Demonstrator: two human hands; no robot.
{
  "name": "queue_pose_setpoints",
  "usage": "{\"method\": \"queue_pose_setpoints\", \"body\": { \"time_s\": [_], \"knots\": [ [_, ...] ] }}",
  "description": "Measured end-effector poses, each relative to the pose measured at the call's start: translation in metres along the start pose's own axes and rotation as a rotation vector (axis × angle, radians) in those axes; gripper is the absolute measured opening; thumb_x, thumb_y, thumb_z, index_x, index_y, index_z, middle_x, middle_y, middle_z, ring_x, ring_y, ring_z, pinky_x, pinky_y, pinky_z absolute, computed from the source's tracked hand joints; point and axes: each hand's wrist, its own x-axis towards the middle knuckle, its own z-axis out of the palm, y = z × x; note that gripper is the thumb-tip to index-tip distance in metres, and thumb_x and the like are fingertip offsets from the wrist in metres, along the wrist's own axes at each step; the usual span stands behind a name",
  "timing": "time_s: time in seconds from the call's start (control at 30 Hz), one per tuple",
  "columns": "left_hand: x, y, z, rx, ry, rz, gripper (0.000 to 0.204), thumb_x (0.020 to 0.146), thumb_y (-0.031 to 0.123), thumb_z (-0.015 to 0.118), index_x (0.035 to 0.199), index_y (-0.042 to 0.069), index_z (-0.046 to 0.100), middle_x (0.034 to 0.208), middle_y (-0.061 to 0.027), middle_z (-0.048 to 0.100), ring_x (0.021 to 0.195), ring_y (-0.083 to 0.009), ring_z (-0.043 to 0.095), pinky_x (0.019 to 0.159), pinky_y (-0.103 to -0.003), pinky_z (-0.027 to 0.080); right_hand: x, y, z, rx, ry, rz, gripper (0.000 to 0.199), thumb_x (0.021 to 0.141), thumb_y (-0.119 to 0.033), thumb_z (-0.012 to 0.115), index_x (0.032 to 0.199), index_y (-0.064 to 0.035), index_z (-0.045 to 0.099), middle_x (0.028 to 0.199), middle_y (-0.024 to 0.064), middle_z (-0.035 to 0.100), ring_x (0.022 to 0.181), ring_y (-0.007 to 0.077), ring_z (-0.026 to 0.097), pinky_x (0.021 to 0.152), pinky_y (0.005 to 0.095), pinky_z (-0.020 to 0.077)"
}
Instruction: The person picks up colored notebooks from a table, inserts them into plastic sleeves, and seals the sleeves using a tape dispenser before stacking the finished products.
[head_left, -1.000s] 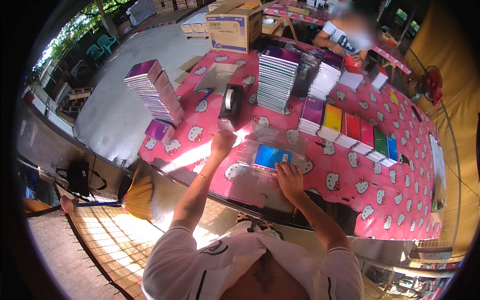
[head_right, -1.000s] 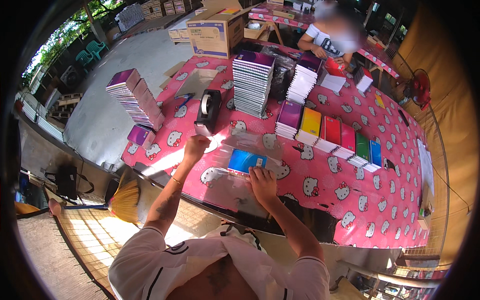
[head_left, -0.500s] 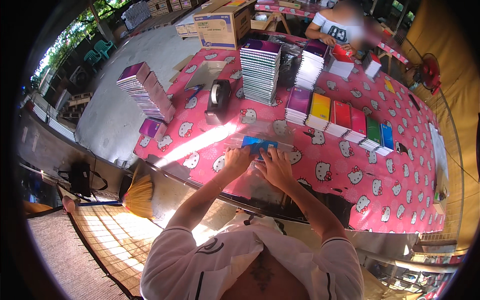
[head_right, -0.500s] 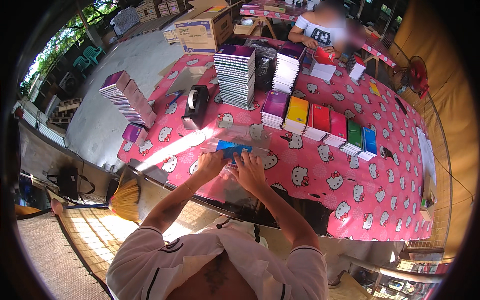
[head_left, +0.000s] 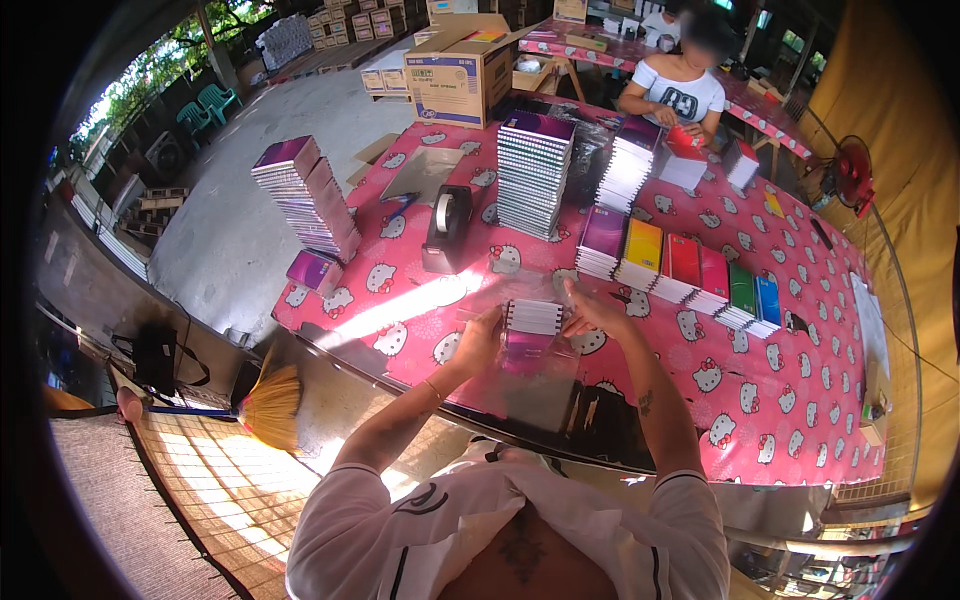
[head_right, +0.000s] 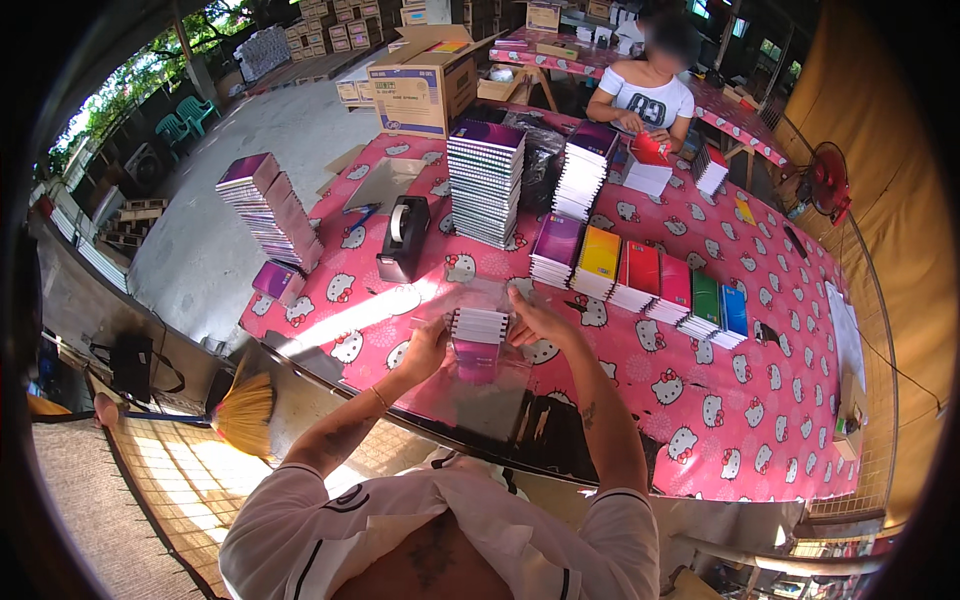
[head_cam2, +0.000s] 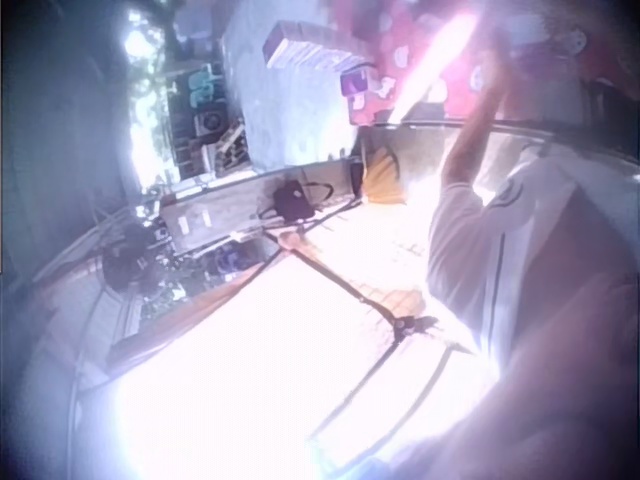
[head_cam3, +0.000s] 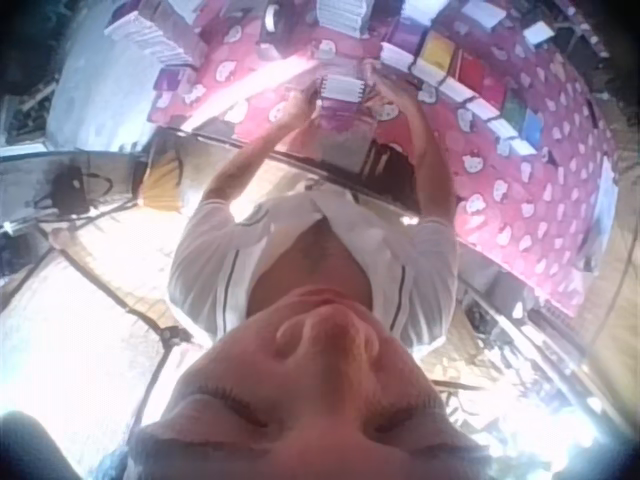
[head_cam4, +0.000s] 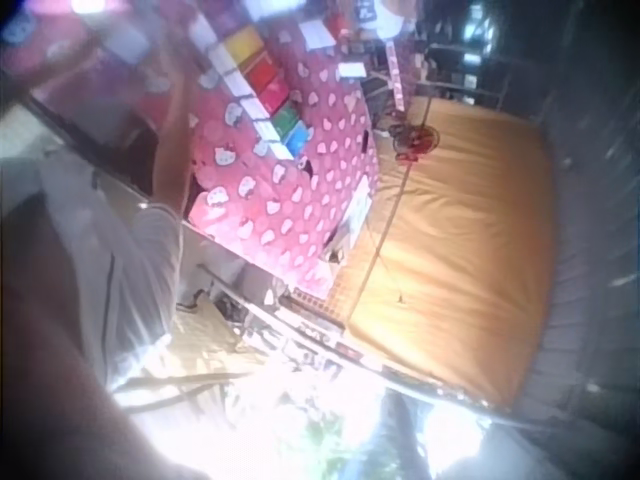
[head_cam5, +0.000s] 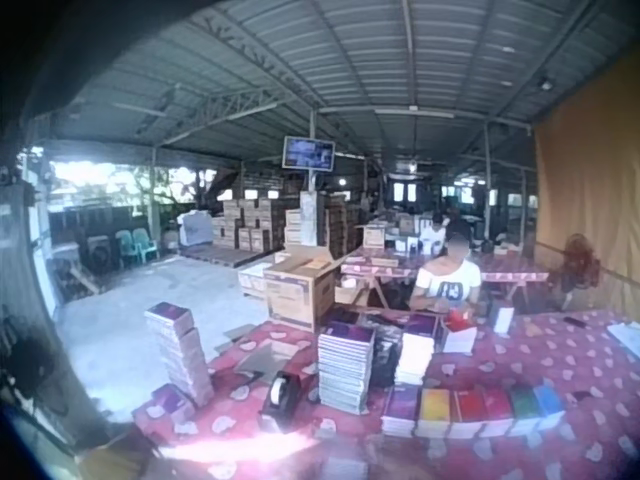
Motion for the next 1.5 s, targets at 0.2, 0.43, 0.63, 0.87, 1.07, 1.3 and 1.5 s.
{"method": "queue_pose_setpoints", "body": {
  "time_s": [0.2,0.43,0.63,0.87,1.07,1.3,1.5],
  "knots": [
    [0.076,-0.071,-0.060,0.379,0.513,-0.002,0.039,0.092,0.013,0.063,0.130,0.003,0.060,0.099,-0.0209,0.066,0.090,-0.0389,0.064,0.082,-0.046,0.052,-0.051,-0.013,0.027,-0.979,0.464,-0.897,0.032,0.090,-0.032,0.070,0.115,-0.0134,0.069,0.139,0.0119,0.054,0.125,0.0306,0.053,0.106,0.0444,0.0391],
    [0.118,-0.144,-0.138,-0.343,0.174,-0.618,0.027,0.084,0.022,0.075,0.106,0.007,0.073,0.093,-0.0085,0.069,0.091,-0.0202,0.063,0.084,-0.034,0.048,-0.063,-0.046,0.075,-0.650,0.676,-0.918,0.023,0.084,-0.024,0.074,0.103,-0.0122,0.071,0.129,0.0046,0.059,0.116,0.0261,0.056,0.103,0.0463,0.0367],
    [0.090,-0.155,-0.105,-0.439,0.532,-0.508,0.028,0.086,0.024,0.071,0.104,0.002,0.073,0.095,-0.0105,0.071,0.093,-0.0198,0.065,0.086,-0.035,0.048,-0.047,-0.052,0.106,-0.673,0.756,-0.891,0.023,0.085,-0.026,0.073,0.106,-0.0158,0.070,0.117,0.0007,0.063,0.103,0.0232,0.060,0.093,0.0435,0.0390],
    [0.119,-0.154,-0.117,-0.148,0.272,-0.379,0.023,0.083,0.015,0.073,0.100,-0.001,0.075,0.086,-0.0108,0.074,0.084,-0.0181,0.067,0.076,-0.033,0.051,-0.041,-0.055,0.115,-0.665,0.786,-0.804,0.023,0.085,-0.024,0.073,0.106,-0.0145,0.070,0.111,0.0021,0.067,0.105,0.0231,0.062,0.092,0.0412,0.0391],
    [0.076,-0.161,-0.123,0.131,0.355,-0.273,0.018,0.089,0.020,0.068,0.089,0.003,0.072,0.075,-0.0171,0.072,0.073,-0.0304,0.073,0.067,-0.042,0.057,-0.041,-0.054,0.125,-0.743,0.803,-0.748,0.032,0.082,-0.027,0.074,0.111,-0.0133,0.070,0.108,0.0037,0.069,0.103,0.0239,0.062,0.092,0.0421,0.0383],
    [0.075,-0.026,-0.116,-0.160,-0.265,0.138,0.020,0.087,0.007,0.070,0.107,0.005,0.071,0.086,-0.0098,0.071,0.080,-0.0232,0.069,0.075,-0.035,0.054,-0.040,-0.041,0.120,-0.896,0.864,-0.592,0.042,0.079,-0.039,0.074,0.114,-0.0157,0.071,0.102,0.0005,0.070,0.103,0.0215,0.063,0.093,0.0442,0.0372],
    [0.091,0.018,-0.084,-0.230,-0.555,0.290,0.033,0.084,0.006,0.075,0.116,0.013,0.072,0.110,-0.0047,0.062,0.099,-0.0205,0.057,0.090,-0.034,0.044,-0.038,-0.056,0.121,-0.888,0.799,-0.696,0.037,0.080,-0.038,0.074,0.110,-0.0162,0.073,0.098,0.0010,0.071,0.104,0.0220,0.063,0.094,0.0431,0.0385]
  ]
}}
